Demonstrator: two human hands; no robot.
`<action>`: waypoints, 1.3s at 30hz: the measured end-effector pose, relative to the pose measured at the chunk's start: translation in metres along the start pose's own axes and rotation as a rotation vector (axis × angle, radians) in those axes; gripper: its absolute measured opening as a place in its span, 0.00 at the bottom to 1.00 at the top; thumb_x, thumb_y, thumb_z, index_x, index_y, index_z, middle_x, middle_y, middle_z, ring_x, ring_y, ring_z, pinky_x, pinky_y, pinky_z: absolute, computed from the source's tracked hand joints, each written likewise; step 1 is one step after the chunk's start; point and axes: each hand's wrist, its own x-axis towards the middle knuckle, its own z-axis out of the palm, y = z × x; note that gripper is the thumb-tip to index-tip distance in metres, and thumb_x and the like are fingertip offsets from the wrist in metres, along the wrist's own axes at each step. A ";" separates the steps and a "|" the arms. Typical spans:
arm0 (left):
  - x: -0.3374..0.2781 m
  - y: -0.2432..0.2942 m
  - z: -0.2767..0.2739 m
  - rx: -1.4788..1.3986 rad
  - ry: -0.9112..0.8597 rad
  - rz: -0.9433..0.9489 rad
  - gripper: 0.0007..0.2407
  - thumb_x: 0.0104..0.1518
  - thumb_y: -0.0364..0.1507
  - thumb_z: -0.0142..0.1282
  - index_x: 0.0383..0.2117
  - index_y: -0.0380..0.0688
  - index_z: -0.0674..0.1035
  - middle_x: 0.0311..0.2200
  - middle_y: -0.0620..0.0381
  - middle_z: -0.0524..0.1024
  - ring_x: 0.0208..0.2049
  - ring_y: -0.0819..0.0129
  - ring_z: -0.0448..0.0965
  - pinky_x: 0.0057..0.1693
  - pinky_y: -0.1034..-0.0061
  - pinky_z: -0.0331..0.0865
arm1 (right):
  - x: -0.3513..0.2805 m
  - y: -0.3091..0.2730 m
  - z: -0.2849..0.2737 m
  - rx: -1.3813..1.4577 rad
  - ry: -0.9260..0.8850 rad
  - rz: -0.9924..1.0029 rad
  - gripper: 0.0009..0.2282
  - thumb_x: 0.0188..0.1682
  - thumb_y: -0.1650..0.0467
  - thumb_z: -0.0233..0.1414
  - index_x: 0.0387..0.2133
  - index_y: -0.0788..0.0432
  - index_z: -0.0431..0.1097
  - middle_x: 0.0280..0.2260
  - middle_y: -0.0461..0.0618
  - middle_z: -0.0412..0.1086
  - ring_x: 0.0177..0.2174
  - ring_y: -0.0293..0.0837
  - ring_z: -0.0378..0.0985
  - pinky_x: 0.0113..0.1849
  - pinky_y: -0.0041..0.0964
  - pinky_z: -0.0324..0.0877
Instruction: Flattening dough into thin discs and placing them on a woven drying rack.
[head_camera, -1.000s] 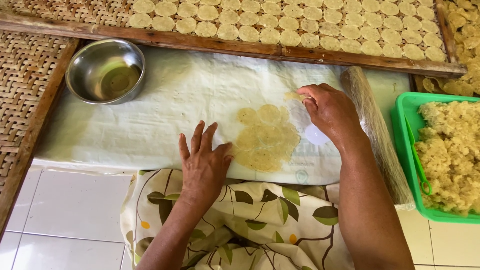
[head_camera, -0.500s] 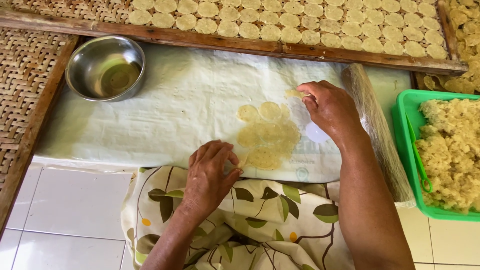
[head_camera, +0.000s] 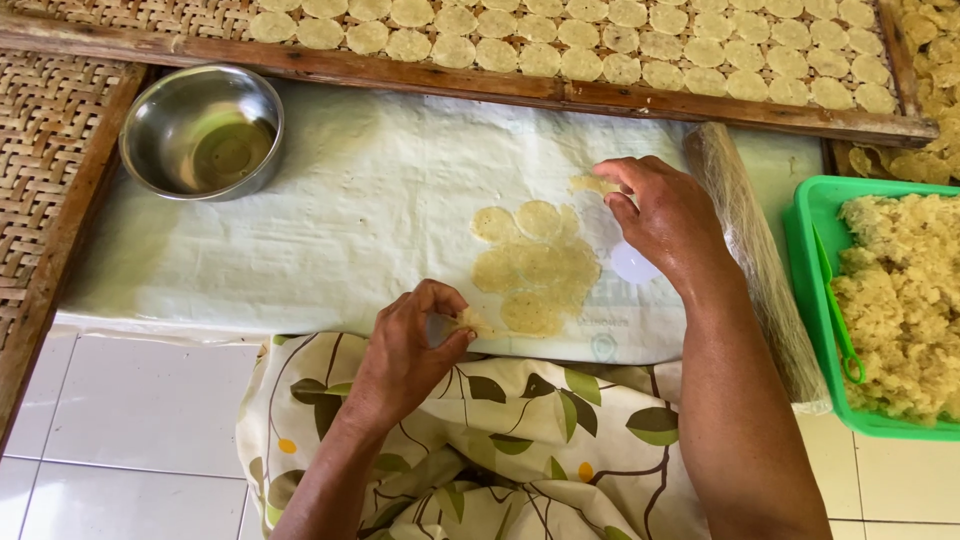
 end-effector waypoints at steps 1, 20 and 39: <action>-0.001 0.004 -0.002 0.000 -0.001 -0.001 0.11 0.50 0.27 0.65 0.37 0.42 0.77 0.36 0.52 0.81 0.41 0.63 0.82 0.48 0.69 0.77 | 0.000 -0.003 -0.002 0.000 0.000 0.001 0.13 0.51 0.71 0.57 0.49 0.52 0.73 0.41 0.55 0.75 0.38 0.53 0.79 0.41 0.47 0.72; 0.015 0.037 0.021 -0.264 -0.074 -0.018 0.29 0.51 0.34 0.67 0.57 0.46 0.64 0.33 0.56 0.86 0.40 0.72 0.85 0.48 0.72 0.75 | -0.076 -0.090 -0.010 0.419 -0.272 -0.235 0.18 0.43 0.73 0.62 0.49 0.54 0.72 0.49 0.49 0.73 0.43 0.43 0.81 0.42 0.34 0.77; 0.018 -0.002 -0.003 0.120 -0.108 0.115 0.07 0.57 0.27 0.56 0.40 0.46 0.81 0.39 0.55 0.81 0.45 0.58 0.78 0.52 0.64 0.71 | -0.095 -0.040 -0.019 0.004 -0.314 -0.003 0.12 0.49 0.65 0.56 0.45 0.52 0.75 0.42 0.47 0.78 0.42 0.50 0.78 0.43 0.43 0.73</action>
